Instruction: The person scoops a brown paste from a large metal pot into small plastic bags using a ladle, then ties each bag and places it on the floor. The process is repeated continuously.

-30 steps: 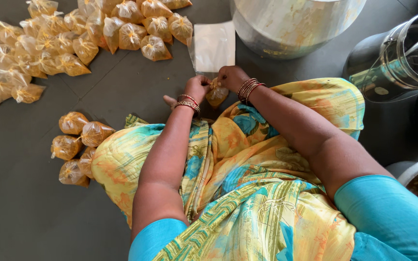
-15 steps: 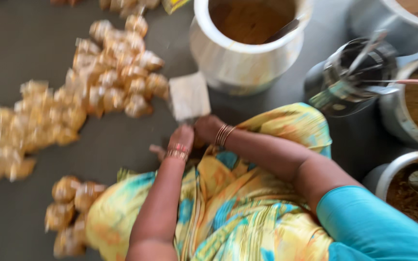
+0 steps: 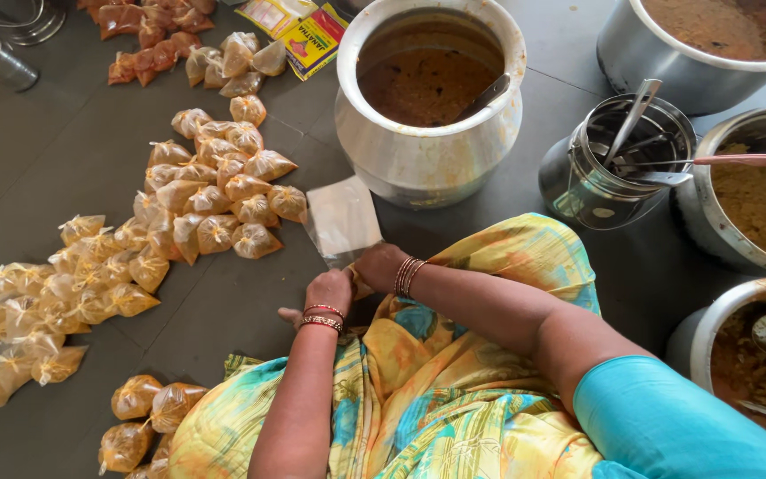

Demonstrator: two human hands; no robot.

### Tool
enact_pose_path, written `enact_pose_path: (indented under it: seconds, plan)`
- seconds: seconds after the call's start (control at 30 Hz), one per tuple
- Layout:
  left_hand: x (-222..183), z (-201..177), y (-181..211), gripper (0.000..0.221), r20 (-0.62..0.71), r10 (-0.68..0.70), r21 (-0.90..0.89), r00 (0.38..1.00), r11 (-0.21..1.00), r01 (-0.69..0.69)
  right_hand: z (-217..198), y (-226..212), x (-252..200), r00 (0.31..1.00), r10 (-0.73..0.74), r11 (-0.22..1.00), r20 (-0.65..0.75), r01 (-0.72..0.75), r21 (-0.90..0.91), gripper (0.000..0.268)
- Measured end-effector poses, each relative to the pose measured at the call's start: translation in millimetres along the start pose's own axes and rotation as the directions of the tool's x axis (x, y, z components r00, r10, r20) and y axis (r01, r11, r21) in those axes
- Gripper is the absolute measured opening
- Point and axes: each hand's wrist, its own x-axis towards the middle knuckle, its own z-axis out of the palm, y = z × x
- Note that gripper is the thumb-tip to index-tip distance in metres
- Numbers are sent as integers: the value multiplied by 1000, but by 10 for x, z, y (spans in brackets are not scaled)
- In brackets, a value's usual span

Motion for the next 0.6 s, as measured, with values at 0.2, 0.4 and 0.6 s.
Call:
enact_pose_path:
  seconds: [0.2, 0.4, 0.6]
  plan:
    - [55, -140, 13, 28, 206, -297, -328, 933, 877, 351, -226, -173, -58, 978, 109, 985, 180, -131, 114, 23]
    - [247, 418, -302, 21, 451, -264, -841, 852, 193, 505, -599, -340, -147, 984, -49, 942, 170, -11, 334, 32]
    - [126, 280, -470, 15, 411, -75, -906, 909, -142, 398, -826, -270, -216, 882, -427, 902, -198, 430, -28, 22]
